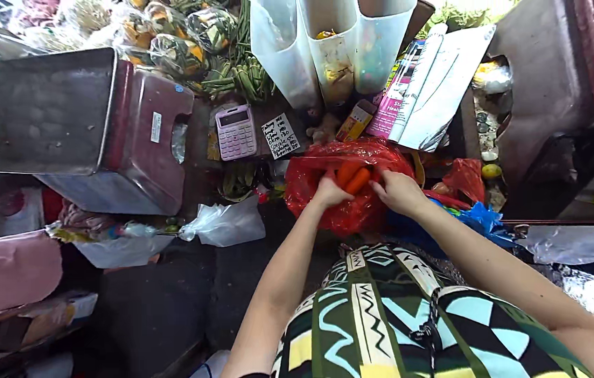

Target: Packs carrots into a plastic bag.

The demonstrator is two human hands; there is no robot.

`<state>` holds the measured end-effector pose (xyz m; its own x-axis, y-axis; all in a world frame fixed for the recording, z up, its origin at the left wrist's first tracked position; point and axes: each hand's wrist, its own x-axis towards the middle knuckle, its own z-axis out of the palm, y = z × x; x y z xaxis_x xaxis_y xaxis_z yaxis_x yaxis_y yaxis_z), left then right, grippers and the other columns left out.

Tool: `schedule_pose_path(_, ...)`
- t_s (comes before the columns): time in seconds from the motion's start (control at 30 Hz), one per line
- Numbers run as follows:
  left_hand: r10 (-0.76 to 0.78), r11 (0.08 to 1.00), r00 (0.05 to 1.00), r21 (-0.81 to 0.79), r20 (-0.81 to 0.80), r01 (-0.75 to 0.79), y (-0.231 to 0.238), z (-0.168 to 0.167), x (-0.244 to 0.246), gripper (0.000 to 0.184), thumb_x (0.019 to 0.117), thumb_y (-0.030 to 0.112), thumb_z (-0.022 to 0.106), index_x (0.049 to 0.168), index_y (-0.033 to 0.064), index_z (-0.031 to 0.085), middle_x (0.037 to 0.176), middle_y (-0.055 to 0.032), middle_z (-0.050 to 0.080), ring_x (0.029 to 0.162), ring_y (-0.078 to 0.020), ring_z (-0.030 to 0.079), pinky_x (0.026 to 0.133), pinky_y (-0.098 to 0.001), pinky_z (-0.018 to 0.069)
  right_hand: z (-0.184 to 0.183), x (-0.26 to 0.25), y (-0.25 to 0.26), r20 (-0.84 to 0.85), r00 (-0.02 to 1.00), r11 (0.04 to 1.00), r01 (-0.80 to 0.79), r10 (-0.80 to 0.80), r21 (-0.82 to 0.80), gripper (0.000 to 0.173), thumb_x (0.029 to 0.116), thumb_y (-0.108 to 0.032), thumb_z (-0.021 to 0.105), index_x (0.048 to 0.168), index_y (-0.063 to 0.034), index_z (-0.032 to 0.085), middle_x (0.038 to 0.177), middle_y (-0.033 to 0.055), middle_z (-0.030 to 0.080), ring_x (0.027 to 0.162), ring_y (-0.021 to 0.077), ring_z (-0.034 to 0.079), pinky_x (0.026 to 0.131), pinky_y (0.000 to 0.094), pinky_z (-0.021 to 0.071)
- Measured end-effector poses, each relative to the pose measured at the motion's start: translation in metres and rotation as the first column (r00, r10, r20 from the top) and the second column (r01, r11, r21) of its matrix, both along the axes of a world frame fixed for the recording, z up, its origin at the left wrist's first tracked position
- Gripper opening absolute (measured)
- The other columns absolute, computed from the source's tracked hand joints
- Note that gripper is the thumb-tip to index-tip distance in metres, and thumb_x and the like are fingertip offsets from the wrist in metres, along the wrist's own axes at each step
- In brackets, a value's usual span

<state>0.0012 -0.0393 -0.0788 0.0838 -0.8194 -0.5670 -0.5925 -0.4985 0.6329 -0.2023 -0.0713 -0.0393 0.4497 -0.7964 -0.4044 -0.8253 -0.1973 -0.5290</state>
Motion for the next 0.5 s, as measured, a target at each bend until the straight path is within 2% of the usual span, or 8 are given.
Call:
schedule_pose_path(0.07, -0.057, 0.994, 0.998, -0.098, -0.018, 0.055, 0.005, 0.006, 0.002, 0.096, 0.0622, 0.015, 0.094, 0.143, -0.0041, 0.046, 0.125, -0.0259, 0.064, 0.118, -0.0367, 0.064, 0.101, -0.0571, 0.0511, 0.004, 0.001, -0.01, 0.095, 0.982, 0.98, 0.152, -0.164, 0.128, 0.047, 0.1042, -0.029, 0.055, 0.136, 0.005, 0.054, 0.12, 0.0309, 0.064, 0.117, 0.0462, 0.062, 0.099, 0.0661, 0.0459)
schedule_pose_path(0.13, -0.094, 0.973, 0.996, -0.212, -0.006, 0.091, 0.011, 0.014, 0.004, 0.092, 0.0593, 0.015, 0.092, 0.138, -0.0024, 0.049, 0.12, -0.0234, 0.066, 0.114, -0.035, 0.066, 0.098, -0.0568, 0.0532, 0.007, -0.002, -0.016, 0.242, 0.933, 0.95, 0.21, -0.265, 0.23, 0.047, 0.1002, -0.023, 0.06, 0.139, 0.0032, 0.052, 0.127, 0.0288, 0.062, 0.12, 0.0421, 0.06, 0.1, 0.0642, 0.0457)
schedule_pose_path(0.2, -0.092, 0.92, 0.995, -0.385, -0.024, 0.076, 0.018, 0.02, 0.006, 0.086, 0.0567, 0.016, 0.093, 0.132, 0.001, 0.055, 0.116, -0.0191, 0.069, 0.11, -0.0309, 0.068, 0.096, -0.0544, 0.0557, 0.012, -0.006, -0.017, 0.394, 0.852, 0.918, 0.22, -0.345, 0.329, 0.045, 0.0966, -0.015, 0.062, 0.137, 0.001, 0.053, 0.125, 0.0228, 0.064, 0.114, 0.0325, 0.064, 0.097, 0.0551, 0.0503)
schedule_pose_path(0.3, -0.057, 0.776, 0.997, -0.63, -0.054, 0.011, 0.026, 0.03, 0.009, 0.076, 0.0585, 0.016, 0.092, 0.127, 0.0045, 0.061, 0.115, -0.0131, 0.07, 0.108, -0.0231, 0.068, 0.096, -0.0463, 0.0571, 0.022, -0.008, -0.008, 0.551, 0.735, 0.885, 0.142, -0.395, 0.444, 0.043, 0.0929, -0.007, 0.064, 0.134, 0.0007, 0.052, 0.116, 0.0149, 0.069, 0.101, 0.0203, 0.069, 0.091, 0.0404, 0.0573)
schedule_pose_path(0.4, 0.043, 0.537, 0.995, -0.838, -0.087, -0.096, 0.028, 0.041, 0.003, 0.069, 0.0622, 0.015, 0.092, 0.121, -0.0019, 0.061, 0.113, -0.0143, 0.071, 0.105, -0.0194, 0.07, 0.094, -0.0396, 0.0595, 0.03, -0.003, 0.0, 0.544, 0.786, 0.921, 0.079, -0.293, 0.382, 0.044, 0.0931, -0.015, 0.065, 0.133, 0.0, 0.056, 0.116, 0.013, 0.07, 0.098, 0.0183, 0.07, 0.09, 0.0386, 0.0576)
schedule_pose_path(0.43, 0.078, 0.471, 0.985, -0.865, -0.154, -0.172, 0.026, 0.046, 0.001, 0.072, 0.0634, 0.015, 0.092, 0.124, -0.0056, 0.058, 0.115, -0.0164, 0.069, 0.107, -0.0202, 0.069, 0.095, -0.039, 0.059, 0.034, -0.001, 0.001, 0.493, 0.835, 0.937, 0.075, -0.246, 0.341, 0.049, 0.0945, -0.019, 0.064, 0.139, -0.0012, 0.053, 0.123, 0.0134, 0.07, 0.103, 0.0194, 0.07, 0.093, 0.0402, 0.0563)
schedule_pose_path(0.47, 0.086, 0.454, 0.952, -0.839, -0.293, -0.299, 0.025, 0.053, 0.0, 0.076, 0.0651, 0.013, 0.092, 0.128, -0.0076, 0.054, 0.118, -0.0169, 0.067, 0.11, -0.0205, 0.068, 0.097, -0.0387, 0.0585, 0.039, 0.003, 0.002, 0.442, 0.874, 0.95, 0.068, -0.205, 0.305, 0.057, 0.0963, -0.023, 0.062, 0.147, -0.0014, 0.047, 0.13, 0.0145, 0.067, 0.11, 0.0214, 0.069, 0.098, 0.0418, 0.0547)
schedule_pose_path(0.5, 0.115, 0.485, 0.874, -0.742, -0.472, -0.464, 0.022, 0.065, -0.002, 0.081, 0.0641, 0.008, 0.092, 0.132, -0.0055, 0.051, 0.118, -0.0146, 0.067, 0.11, -0.0195, 0.068, 0.096, -0.0385, 0.0596, 0.045, 0.006, 0.003, 0.412, 0.893, 0.96, 0.068, -0.18, 0.273, 0.063, 0.0974, -0.024, 0.061, 0.153, -0.0009, 0.041, 0.135, 0.0154, 0.064, 0.113, 0.0224, 0.068, 0.101, 0.0419, 0.0536)
